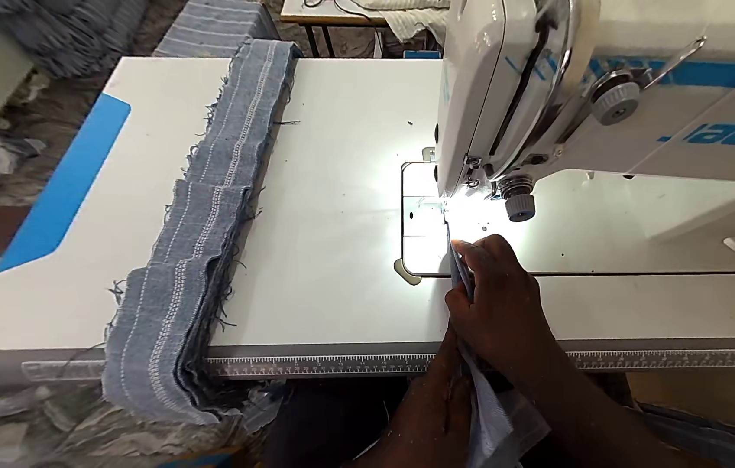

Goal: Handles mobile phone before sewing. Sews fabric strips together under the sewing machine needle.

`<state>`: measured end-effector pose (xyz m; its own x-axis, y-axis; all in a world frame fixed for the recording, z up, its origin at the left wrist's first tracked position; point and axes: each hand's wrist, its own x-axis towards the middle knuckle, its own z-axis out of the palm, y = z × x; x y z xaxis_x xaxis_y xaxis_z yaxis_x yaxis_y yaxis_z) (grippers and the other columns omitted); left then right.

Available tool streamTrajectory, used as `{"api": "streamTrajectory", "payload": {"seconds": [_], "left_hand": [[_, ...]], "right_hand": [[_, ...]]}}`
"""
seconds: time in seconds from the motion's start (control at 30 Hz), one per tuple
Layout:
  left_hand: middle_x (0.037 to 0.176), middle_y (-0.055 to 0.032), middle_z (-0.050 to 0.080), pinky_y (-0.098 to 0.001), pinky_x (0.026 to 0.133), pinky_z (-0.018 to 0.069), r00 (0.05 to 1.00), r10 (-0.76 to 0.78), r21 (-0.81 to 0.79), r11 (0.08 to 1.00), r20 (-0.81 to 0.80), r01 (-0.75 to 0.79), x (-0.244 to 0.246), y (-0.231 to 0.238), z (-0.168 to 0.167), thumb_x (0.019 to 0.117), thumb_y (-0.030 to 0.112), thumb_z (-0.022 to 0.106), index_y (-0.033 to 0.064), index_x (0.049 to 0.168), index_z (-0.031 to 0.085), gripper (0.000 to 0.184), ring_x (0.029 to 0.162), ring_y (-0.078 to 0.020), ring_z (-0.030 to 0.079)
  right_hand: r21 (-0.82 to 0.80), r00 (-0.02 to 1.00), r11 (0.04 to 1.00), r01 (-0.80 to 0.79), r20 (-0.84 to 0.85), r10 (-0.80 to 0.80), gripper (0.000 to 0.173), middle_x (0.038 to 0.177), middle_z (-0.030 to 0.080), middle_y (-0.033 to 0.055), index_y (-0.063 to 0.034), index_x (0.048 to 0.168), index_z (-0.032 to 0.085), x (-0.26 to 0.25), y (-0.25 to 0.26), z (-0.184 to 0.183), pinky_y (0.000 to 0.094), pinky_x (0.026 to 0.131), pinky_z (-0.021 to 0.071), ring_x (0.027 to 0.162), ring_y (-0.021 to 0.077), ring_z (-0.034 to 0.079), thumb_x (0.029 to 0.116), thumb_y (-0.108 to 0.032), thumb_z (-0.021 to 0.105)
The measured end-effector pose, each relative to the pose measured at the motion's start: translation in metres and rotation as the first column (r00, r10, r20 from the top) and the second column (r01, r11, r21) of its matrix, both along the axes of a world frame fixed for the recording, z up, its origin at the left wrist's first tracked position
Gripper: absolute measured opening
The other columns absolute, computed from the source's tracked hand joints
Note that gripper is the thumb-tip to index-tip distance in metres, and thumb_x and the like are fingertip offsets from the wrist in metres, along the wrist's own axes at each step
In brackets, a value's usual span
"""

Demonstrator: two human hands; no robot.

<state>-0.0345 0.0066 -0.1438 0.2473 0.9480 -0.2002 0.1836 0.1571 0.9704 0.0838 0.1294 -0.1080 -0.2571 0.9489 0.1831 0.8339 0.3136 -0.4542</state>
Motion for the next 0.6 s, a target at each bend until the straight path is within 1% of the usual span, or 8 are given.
{"api": "streamTrajectory", "payload": {"seconds": [0.03, 0.13, 0.23, 0.33, 0.37, 0.5, 0.57, 0.6], "left_hand": [[0.134, -0.0105, 0.064, -0.0275, 0.103, 0.0536, 1.0, -0.002, 0.01, 1.0, 0.016, 0.001, 0.0, 0.0, 0.0, 0.1071, 0.011, 0.045, 0.0024, 0.161, 0.02, 0.06, 0.116, -0.0074, 0.066], [0.131, -0.0094, 0.066, -0.027, 0.101, 0.0545, 1.0, 0.023, 0.015, 1.0, 0.01, -0.023, 0.001, 0.0, -0.001, 0.1076, 0.013, 0.045, 0.0034, 0.161, 0.022, 0.059, 0.113, -0.0068, 0.067], [0.14, -0.0095, 0.062, -0.0265, 0.103, 0.0544, 1.0, 0.007, -0.005, 1.0, 0.018, -0.007, 0.0, 0.0, 0.0, 0.1088, 0.014, 0.045, 0.0047, 0.163, 0.019, 0.061, 0.117, -0.0068, 0.065], [0.139, -0.0115, 0.062, -0.0264, 0.103, 0.0535, 1.0, 0.0, -0.001, 1.0, -0.002, 0.0, 0.0, 0.001, 0.002, 0.108, 0.012, 0.044, 0.0009, 0.162, 0.019, 0.061, 0.118, -0.0068, 0.065], [0.134, -0.0124, 0.064, -0.0266, 0.101, 0.054, 1.0, 0.008, 0.011, 1.0, -0.02, -0.008, 0.001, 0.001, 0.003, 0.1062, 0.01, 0.044, -0.0012, 0.161, 0.02, 0.06, 0.115, -0.0068, 0.066], [0.147, -0.0131, 0.057, -0.0287, 0.11, 0.0494, 0.999, -0.017, 0.016, 1.0, -0.039, 0.018, 0.002, 0.003, 0.003, 0.1082, 0.013, 0.043, -0.0016, 0.161, 0.017, 0.061, 0.128, -0.0081, 0.06], [0.144, -0.0114, 0.059, -0.0316, 0.107, 0.0524, 0.997, -0.045, -0.01, 0.999, -0.058, 0.045, 0.0, 0.005, 0.005, 0.1084, 0.015, 0.044, 0.0024, 0.163, 0.016, 0.062, 0.123, -0.0094, 0.064], [0.14, -0.0109, 0.062, -0.0352, 0.102, 0.0554, 0.989, -0.091, -0.035, 0.996, -0.117, 0.087, -0.004, 0.007, 0.01, 0.1082, 0.018, 0.046, 0.0064, 0.164, 0.014, 0.065, 0.116, -0.0114, 0.067]], "right_hand": [[-0.001, 1.0, 1.0, 0.003, 0.002, -0.003, 0.05, 0.11, 0.059, 0.009, -0.0052, 0.132, 0.067, 0.0, 0.0, 0.0, 0.0329, 0.064, 0.054, 0.083, 0.0181, 0.062, 0.0831, -0.009, 0.072], [-0.02, 1.0, 1.0, 0.006, 0.001, -0.006, 0.051, 0.112, 0.058, 0.0089, -0.0055, 0.133, 0.066, 0.0, 0.0, 0.001, 0.0331, 0.065, 0.0542, 0.084, 0.0181, 0.062, 0.0832, -0.008, 0.072], [-0.013, 1.0, 1.0, 0.002, 0.006, -0.002, 0.05, 0.111, 0.058, 0.0085, -0.006, 0.133, 0.067, 0.0, 0.0, 0.0, 0.0322, 0.066, 0.0544, 0.085, 0.0178, 0.062, 0.0835, -0.01, 0.071], [-0.008, 1.0, 1.0, 0.009, 0.006, -0.009, 0.05, 0.11, 0.059, 0.0073, -0.0063, 0.132, 0.068, 0.0, 0.001, 0.0, 0.0319, 0.065, 0.0544, 0.083, 0.017, 0.062, 0.0823, -0.009, 0.072], [-0.011, 1.0, 1.0, 0.01, 0.006, -0.009, 0.049, 0.109, 0.06, 0.0072, -0.0066, 0.131, 0.069, 0.0, 0.001, 0.0, 0.0324, 0.065, 0.0547, 0.083, 0.017, 0.062, 0.0818, -0.009, 0.073], [-0.046, 1.0, 0.999, 0.001, 0.006, -0.001, 0.046, 0.106, 0.06, 0.0043, -0.0096, 0.128, 0.072, 0.002, 0.006, 0.002, 0.0309, 0.063, 0.0544, 0.08, 0.0139, 0.061, 0.0818, -0.012, 0.074], [-0.075, 1.0, 0.997, -0.02, -0.017, 0.019, 0.046, 0.105, 0.059, 0.0042, -0.01, 0.128, 0.072, 0.003, 0.009, 0.004, 0.0301, 0.061, 0.054, 0.076, 0.0124, 0.06, 0.0819, -0.013, 0.074], [-0.094, 0.998, 0.995, -0.037, -0.045, 0.033, 0.047, 0.104, 0.06, 0.0032, -0.0112, 0.128, 0.072, 0.006, 0.01, 0.004, 0.0296, 0.061, 0.0542, 0.074, 0.0111, 0.059, 0.0823, -0.016, 0.075]]}}
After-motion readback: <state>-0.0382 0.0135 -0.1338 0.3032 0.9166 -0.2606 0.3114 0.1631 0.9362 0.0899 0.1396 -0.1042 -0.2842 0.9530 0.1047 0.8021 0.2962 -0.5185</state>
